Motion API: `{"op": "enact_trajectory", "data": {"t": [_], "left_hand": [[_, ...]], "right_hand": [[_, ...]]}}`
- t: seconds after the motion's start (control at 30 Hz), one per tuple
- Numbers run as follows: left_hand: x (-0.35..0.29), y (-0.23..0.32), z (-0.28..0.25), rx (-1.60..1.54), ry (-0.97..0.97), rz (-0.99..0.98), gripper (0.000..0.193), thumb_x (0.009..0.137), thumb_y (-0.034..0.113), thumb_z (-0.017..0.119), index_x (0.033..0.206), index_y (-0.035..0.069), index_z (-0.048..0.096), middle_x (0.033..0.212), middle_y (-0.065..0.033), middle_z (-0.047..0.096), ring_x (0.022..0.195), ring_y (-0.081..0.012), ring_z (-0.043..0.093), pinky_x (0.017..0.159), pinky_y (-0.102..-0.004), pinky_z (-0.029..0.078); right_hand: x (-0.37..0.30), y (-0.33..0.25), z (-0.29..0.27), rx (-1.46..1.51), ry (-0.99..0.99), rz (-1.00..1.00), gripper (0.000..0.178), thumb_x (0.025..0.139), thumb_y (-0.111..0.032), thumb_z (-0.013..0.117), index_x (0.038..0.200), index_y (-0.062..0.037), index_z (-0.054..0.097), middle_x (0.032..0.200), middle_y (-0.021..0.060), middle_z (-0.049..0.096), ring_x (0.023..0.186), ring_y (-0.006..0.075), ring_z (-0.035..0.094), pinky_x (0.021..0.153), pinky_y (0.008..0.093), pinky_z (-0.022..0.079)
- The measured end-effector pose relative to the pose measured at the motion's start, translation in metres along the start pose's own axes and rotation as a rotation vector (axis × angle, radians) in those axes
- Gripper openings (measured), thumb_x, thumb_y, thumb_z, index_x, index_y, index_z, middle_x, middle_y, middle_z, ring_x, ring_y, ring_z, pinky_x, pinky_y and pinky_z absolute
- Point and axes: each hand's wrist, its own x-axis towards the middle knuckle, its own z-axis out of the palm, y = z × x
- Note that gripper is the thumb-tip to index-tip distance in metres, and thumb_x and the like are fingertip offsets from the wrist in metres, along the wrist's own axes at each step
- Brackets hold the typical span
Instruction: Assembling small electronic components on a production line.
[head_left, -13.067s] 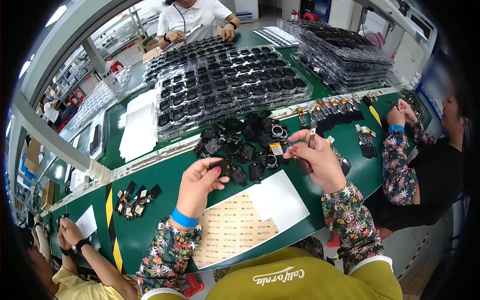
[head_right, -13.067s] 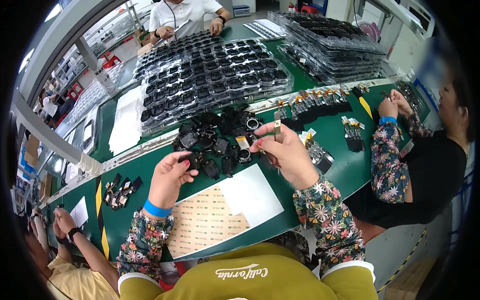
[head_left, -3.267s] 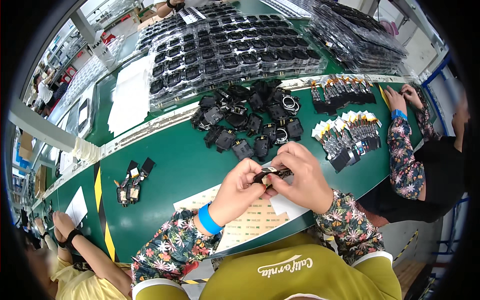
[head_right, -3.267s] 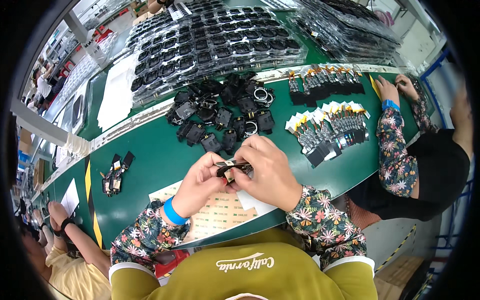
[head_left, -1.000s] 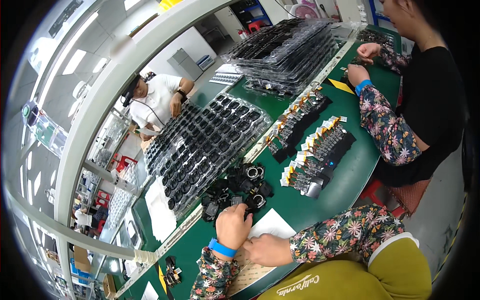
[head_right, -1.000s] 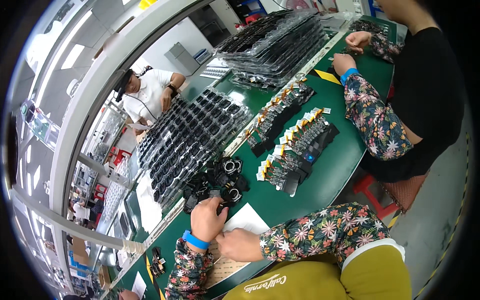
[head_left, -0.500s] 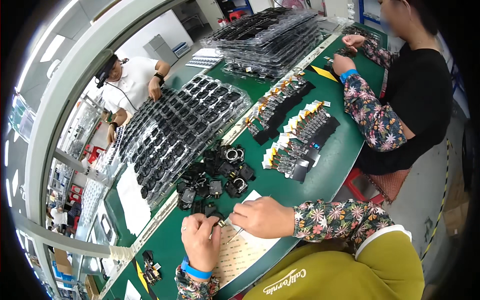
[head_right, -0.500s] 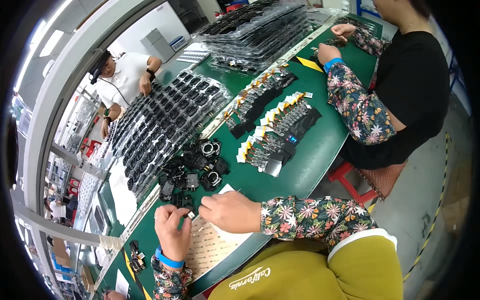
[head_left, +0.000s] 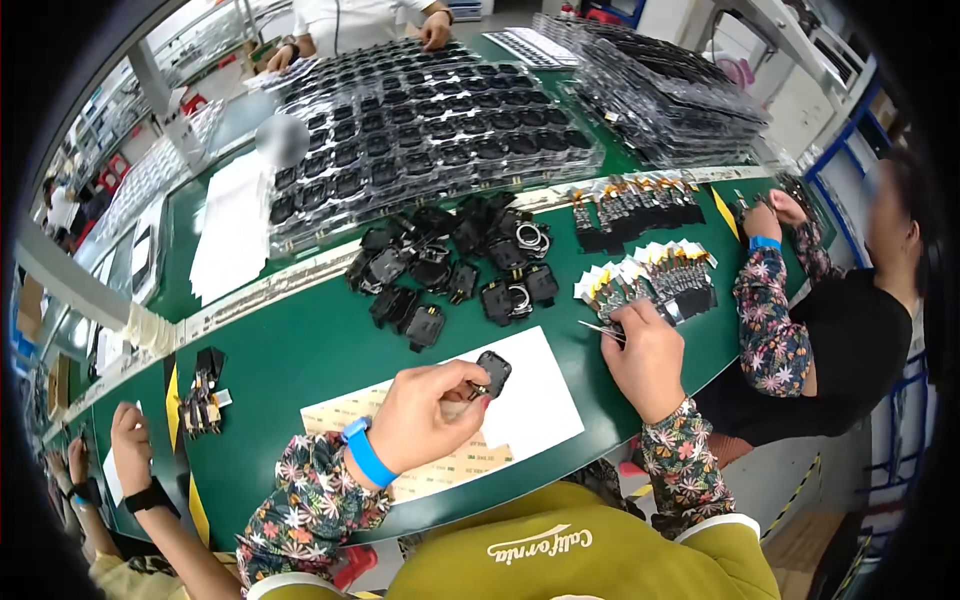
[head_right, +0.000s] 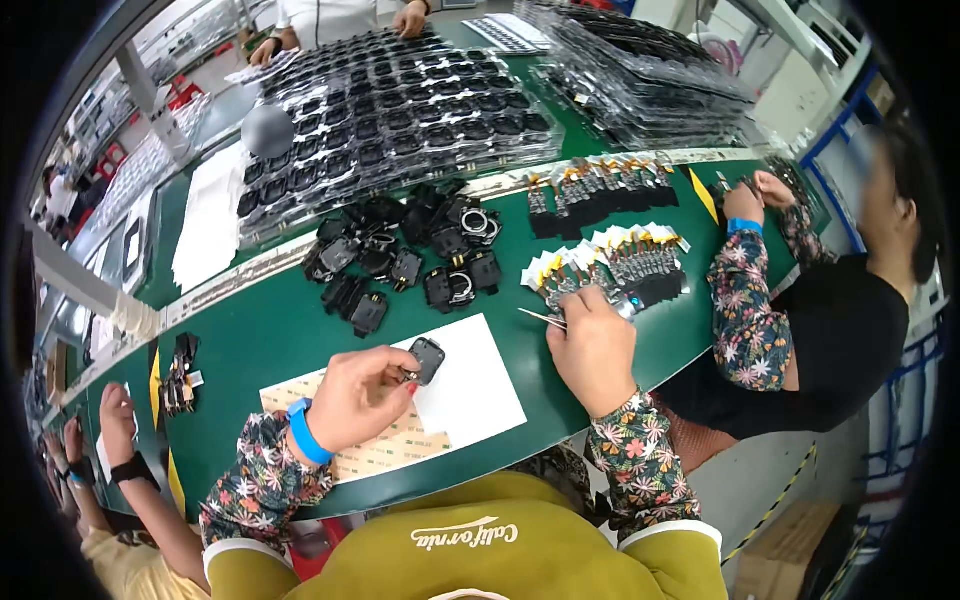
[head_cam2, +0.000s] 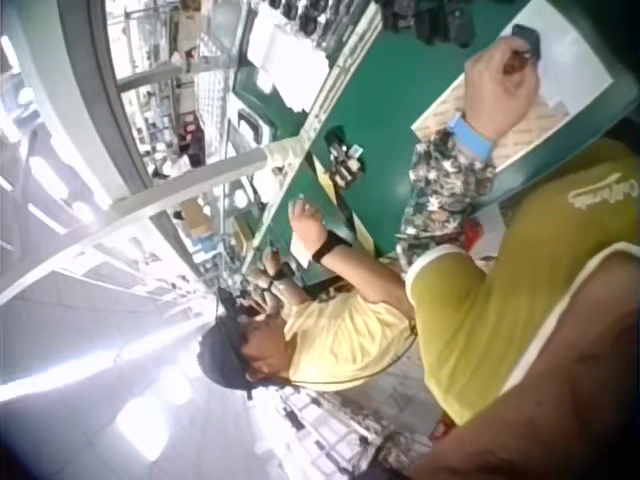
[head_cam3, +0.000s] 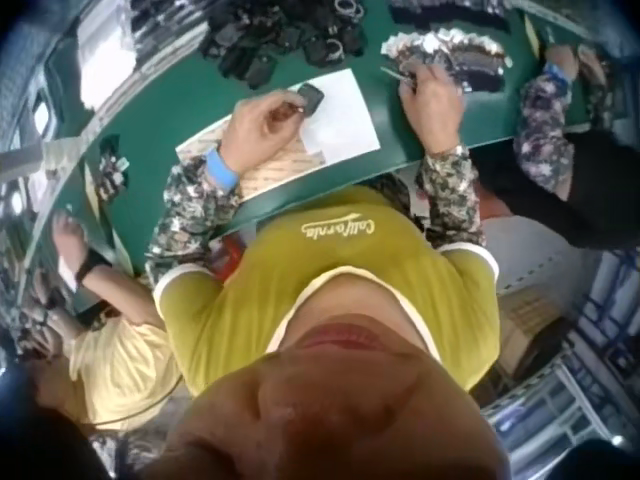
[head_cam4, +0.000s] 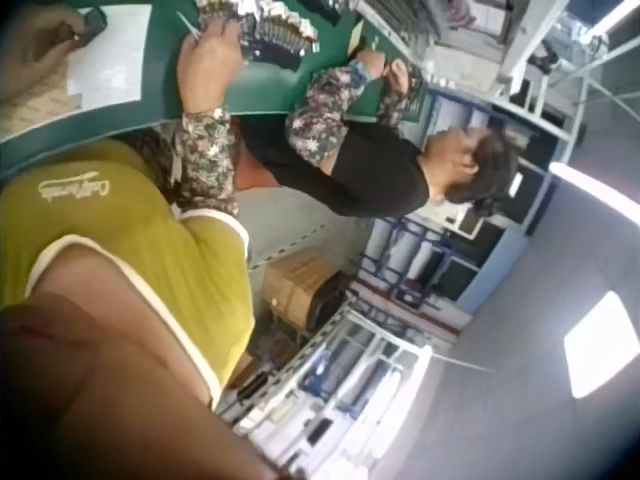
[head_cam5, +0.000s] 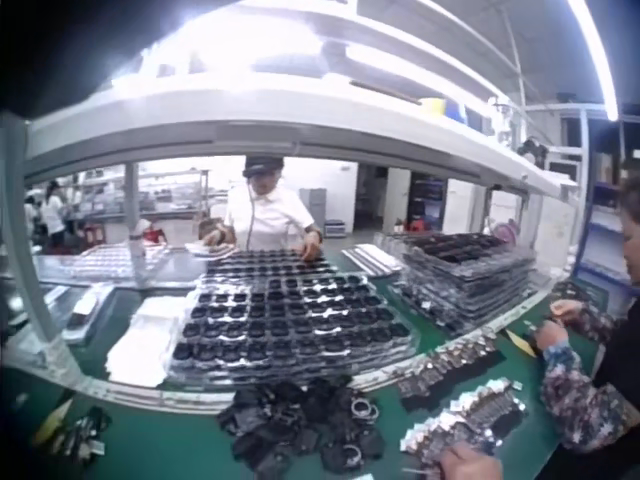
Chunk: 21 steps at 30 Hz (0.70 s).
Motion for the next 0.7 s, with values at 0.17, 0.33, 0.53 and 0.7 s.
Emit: {"op": "enact_trajectory", "data": {"t": [0.17, 0.33, 0.53, 0.7], "left_hand": [[-0.003, -0.012, 0.001, -0.236, -0.061, -0.273, 0.012, 0.083, -0.004, 0.058, 0.094, -0.001, 0.058, 0.078, -0.0042, 0.062, 0.068, -0.0053, 0.057, 0.059, -0.0219, 0.049], [-0.003, -0.014, 0.009, -0.601, -0.007, -0.374, 0.017, 0.086, -0.003, 0.057, 0.102, -0.001, 0.055, 0.083, -0.0033, 0.062, 0.070, -0.0050, 0.058, 0.062, -0.0195, 0.051], [0.001, -0.011, -0.008, -0.666, -0.148, -0.520, 0.014, 0.087, -0.001, 0.055, 0.101, -0.003, 0.057, 0.081, -0.0051, 0.064, 0.068, -0.0072, 0.061, 0.062, -0.0198, 0.053], [0.005, -0.006, -0.017, -0.675, -0.225, -0.644, 0.013, 0.088, 0.002, 0.053, 0.097, -0.003, 0.060, 0.082, -0.0089, 0.067, 0.067, -0.0102, 0.064, 0.057, -0.0207, 0.054]], "right_hand": [[0.007, 0.002, 0.008, -0.080, 0.044, -0.008, 0.010, 0.070, -0.006, 0.067, 0.078, -0.0028, 0.061, 0.075, 0.0106, 0.058, 0.065, 0.0312, 0.060, 0.057, 0.0376, 0.049], [0.006, 0.017, 0.006, 0.140, 0.150, 0.018, 0.004, 0.074, -0.003, 0.063, 0.074, -0.0010, 0.060, 0.069, 0.0091, 0.061, 0.060, 0.0245, 0.061, 0.054, 0.0347, 0.048], [0.010, 0.024, -0.007, 0.688, 0.041, 0.424, 0.005, 0.083, -0.004, 0.056, 0.080, -0.0004, 0.058, 0.070, 0.0067, 0.065, 0.061, 0.0131, 0.062, 0.053, 0.0258, 0.047], [0.011, 0.011, -0.013, 1.292, -0.120, 0.653, 0.009, 0.086, -0.004, 0.051, 0.094, -0.0013, 0.055, 0.074, 0.0077, 0.066, 0.064, 0.0088, 0.062, 0.051, 0.0179, 0.042]]}}
